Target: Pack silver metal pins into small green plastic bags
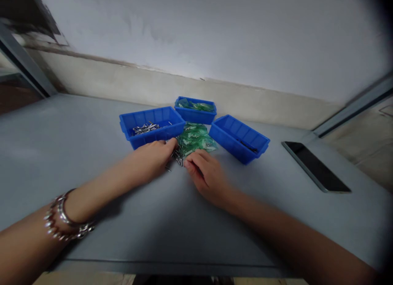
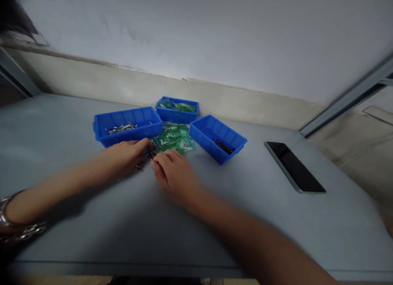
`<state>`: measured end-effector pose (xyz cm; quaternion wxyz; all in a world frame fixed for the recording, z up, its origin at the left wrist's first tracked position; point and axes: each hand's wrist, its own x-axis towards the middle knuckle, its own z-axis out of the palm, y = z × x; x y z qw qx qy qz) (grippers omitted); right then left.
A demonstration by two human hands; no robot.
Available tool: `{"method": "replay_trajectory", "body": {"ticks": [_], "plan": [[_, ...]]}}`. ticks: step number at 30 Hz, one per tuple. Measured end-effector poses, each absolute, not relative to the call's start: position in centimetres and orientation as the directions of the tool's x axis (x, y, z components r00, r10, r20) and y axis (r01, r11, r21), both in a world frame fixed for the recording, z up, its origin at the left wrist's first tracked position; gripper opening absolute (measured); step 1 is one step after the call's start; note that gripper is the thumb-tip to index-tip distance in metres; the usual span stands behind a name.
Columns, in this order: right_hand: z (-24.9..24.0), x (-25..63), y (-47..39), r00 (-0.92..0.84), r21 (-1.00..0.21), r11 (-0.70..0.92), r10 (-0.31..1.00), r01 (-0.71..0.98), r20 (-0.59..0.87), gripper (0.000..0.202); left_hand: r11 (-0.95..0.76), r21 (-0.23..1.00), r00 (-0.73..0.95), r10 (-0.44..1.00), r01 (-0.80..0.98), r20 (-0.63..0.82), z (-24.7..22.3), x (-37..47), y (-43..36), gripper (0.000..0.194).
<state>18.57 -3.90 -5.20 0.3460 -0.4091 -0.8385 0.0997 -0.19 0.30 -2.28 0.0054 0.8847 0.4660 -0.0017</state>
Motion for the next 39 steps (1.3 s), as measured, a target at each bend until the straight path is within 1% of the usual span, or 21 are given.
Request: {"method": "replay_trajectory", "body": {"ticks": [4, 6, 8, 11, 13, 15, 18, 23, 27, 32, 35, 39], "plan": [[-5.1, 18.6, -4.0, -0.407, -0.465, 0.623, 0.774, 0.630, 0.486, 0.028, -0.495, -0.007, 0.494, 0.865, 0.869, 0.085, -2.4, -0.5, 0.6, 0.022], [-5.1, 18.6, -4.1, -0.380, -0.482, 0.602, 0.789, 0.636, 0.483, 0.026, -0.473, 0.042, 0.463, 0.874, 0.880, 0.148, -2.1, -0.4, 0.7, 0.023], [-5.0, 18.6, -4.2, -0.342, -0.516, 0.580, 0.804, 0.630, 0.487, 0.023, -0.490, 0.126, 0.460, 0.863, 0.863, 0.209, -1.6, -0.1, 0.7, 0.024], [-5.0, 18.6, -4.1, -0.273, -0.573, 0.550, 0.822, 0.608, 0.499, 0.018, -0.602, 0.259, 0.539, 0.795, 0.755, 0.278, -0.9, 0.3, 0.3, 0.023], [-4.9, 18.6, -4.1, -0.248, -0.588, 0.539, 0.827, 0.604, 0.504, 0.019, -0.682, 0.331, 0.626, 0.731, 0.652, 0.272, -0.7, 0.6, 0.0, 0.021], [-4.9, 18.6, -4.1, -0.242, -0.586, 0.535, 0.829, 0.609, 0.505, 0.019, -0.729, 0.384, 0.698, 0.672, 0.566, 0.246, -0.6, 0.7, -0.2, 0.020], [-4.9, 18.5, -4.0, -0.231, -0.582, 0.525, 0.832, 0.621, 0.504, 0.019, -0.754, 0.429, 0.741, 0.626, 0.497, 0.242, -0.5, 0.7, -0.3, 0.018], [-5.1, 18.5, -3.9, -0.182, -0.577, 0.483, 0.847, 0.659, 0.500, 0.019, -0.774, 0.429, 0.758, 0.599, 0.465, 0.259, -0.4, 0.7, -0.4, 0.021], [-5.2, 18.6, -3.8, -0.228, -0.530, 0.512, 0.829, 0.676, 0.511, 0.028, -0.792, 0.403, 0.779, 0.577, 0.459, 0.246, -0.5, 0.6, -0.4, 0.017], [-5.1, 18.6, -3.9, -0.203, -0.550, 0.515, 0.824, 0.658, 0.529, 0.028, -0.785, 0.384, 0.772, 0.592, 0.487, 0.232, -0.6, 0.5, -0.4, 0.019], [-5.1, 18.6, -4.0, -0.173, -0.565, 0.494, 0.833, 0.661, 0.526, 0.028, -0.797, 0.364, 0.768, 0.584, 0.481, 0.262, -0.5, 0.5, -0.5, 0.015], [-5.1, 18.6, -4.1, -0.171, -0.571, 0.493, 0.834, 0.656, 0.524, 0.029, -0.827, 0.299, 0.752, 0.558, 0.475, 0.350, -0.5, 0.5, -0.4, 0.014]]}}
